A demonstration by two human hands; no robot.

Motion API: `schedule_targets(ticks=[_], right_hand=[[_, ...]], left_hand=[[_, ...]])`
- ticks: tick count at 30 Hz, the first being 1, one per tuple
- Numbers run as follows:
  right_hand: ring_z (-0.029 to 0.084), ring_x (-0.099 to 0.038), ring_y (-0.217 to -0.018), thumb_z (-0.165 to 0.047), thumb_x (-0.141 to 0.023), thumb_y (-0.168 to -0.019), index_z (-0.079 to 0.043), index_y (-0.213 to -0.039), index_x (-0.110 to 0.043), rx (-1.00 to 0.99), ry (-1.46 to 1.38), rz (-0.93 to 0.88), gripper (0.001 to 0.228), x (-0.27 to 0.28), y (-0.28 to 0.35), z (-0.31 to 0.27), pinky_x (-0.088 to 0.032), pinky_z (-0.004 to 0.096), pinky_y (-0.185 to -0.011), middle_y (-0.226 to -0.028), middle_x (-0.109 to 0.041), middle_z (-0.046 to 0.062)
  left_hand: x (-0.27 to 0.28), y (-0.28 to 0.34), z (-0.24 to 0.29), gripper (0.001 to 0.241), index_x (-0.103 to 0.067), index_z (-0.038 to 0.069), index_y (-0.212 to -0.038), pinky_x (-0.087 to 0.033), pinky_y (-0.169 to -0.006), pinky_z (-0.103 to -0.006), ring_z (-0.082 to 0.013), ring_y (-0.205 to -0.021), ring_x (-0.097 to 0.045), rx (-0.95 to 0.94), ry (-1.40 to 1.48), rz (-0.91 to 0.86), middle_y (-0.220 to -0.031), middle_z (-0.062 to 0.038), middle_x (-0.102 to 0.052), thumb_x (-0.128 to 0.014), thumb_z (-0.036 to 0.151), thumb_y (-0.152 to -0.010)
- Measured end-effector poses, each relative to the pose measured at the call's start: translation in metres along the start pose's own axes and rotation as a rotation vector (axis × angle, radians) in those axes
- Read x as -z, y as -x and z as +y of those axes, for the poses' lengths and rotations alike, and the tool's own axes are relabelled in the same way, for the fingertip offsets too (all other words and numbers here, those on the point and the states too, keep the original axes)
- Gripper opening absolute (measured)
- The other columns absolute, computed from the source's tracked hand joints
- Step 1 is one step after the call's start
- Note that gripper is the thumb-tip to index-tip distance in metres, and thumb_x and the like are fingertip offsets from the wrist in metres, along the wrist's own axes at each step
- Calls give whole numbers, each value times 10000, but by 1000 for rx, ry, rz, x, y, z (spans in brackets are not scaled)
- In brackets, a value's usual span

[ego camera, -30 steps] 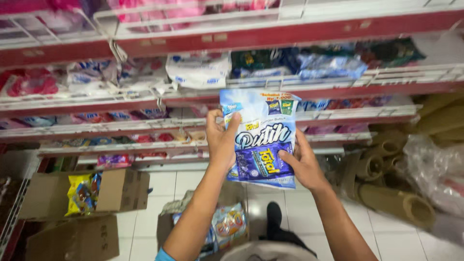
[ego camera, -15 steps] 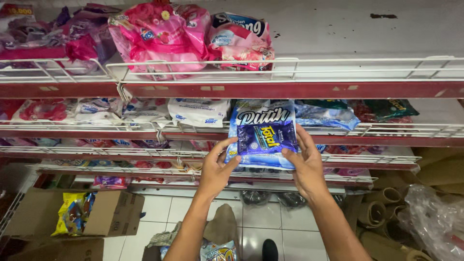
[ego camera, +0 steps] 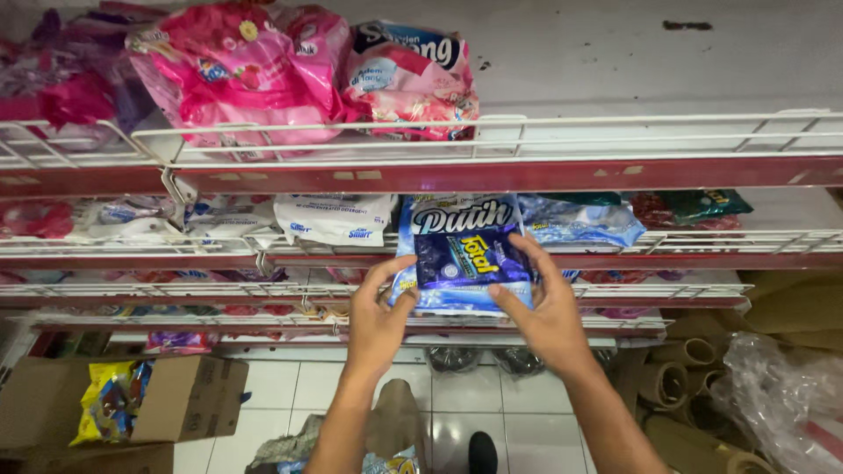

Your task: The person scans snack packages with a barcode scanner and places them on a store shelf. They then spray a cleaning solution on the shelf and wipe it with a cloth.

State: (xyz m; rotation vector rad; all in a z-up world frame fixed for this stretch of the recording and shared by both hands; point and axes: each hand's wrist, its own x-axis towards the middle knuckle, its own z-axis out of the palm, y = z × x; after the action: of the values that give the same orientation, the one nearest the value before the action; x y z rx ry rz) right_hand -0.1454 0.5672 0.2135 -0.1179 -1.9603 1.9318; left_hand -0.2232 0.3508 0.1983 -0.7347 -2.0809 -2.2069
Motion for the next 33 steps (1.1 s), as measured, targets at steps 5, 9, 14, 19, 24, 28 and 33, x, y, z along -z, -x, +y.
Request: schedule_targets(ticks=[5, 9, 14, 19, 24, 28, 33], right_hand=[[200, -474, -1419, 88, -695, -868, -30, -1510, -461, 3, -114, -18, 693, 8, -17, -6, -461, 316, -1094, -1564, -464, 179], [192, -641, -1013, 85, -648, -784, -101, -1486, -448, -266, -263, -93, 753, 11, -29, -17, -572, 321, -575, -1455, -509, 95], [192, -626, -962, 77, -657, -803, -71, -1521, -466, -399, -398, -141, 758, 17, -46, -16, -574, 298, -638, -1390, -575, 134], [222, -606, -1228, 47, -692, -777, -3, -1509, -464, -153, -142, -143, 768, 15, -74, -5, -475, 336, -1061, -1406, -600, 138], [330, -538, -1352, -31, -726, -804, 17, -1483, -465, 484, 465, -30, 729, 23, -73, -5, -375, 362, -1194, -1440, -540, 167], [287, -576, -1239, -76, -744, -827, -1, -1490, -441, 105, 433, -28, 732, 19, -73, -15, -476, 395, -998, -1419, -570, 160], [218, -591, -1226, -121, -783, -855, 16, -1442, -419, 301, 164, -20, 705, 10, -55, -24, -632, 308, -889, -1424, -374, 188]], left_hand=[[6, -21, 10, 700, -523, 69, -1471, -570, -601, -276, -120, -888, -639, 348, 435, -121, -1210, -80, -639, -577, -133, -802], [12, -33, 29, 749, -496, 117, -1508, -546, -516, -277, -177, -655, -696, 515, 420, -190, -1043, -123, -702, -534, -92, -790], [9, -43, 40, 548, -617, 66, -1400, -534, -526, -348, -217, -630, -662, 423, -41, -105, -1066, -158, -739, -607, -6, -857], [0, -63, 34, 515, -604, -3, -1381, -502, -1033, -375, -307, -1181, -700, -142, -304, -83, -1254, -195, -728, -625, -23, -867], [-13, -61, 29, 574, -505, -32, -1409, -429, -1137, -389, -329, -1338, -582, -332, -321, -17, -1390, -220, -604, -643, -5, -852], [-16, -53, 35, 535, -572, 41, -1414, -495, -1049, -389, -311, -1287, -591, -163, -342, -32, -1354, -185, -583, -673, 46, -889], [-21, -42, 34, 365, -655, 101, -1252, -648, -757, -339, -270, -1172, -619, -20, -220, 110, -1348, -158, -476, -730, 136, -897]])
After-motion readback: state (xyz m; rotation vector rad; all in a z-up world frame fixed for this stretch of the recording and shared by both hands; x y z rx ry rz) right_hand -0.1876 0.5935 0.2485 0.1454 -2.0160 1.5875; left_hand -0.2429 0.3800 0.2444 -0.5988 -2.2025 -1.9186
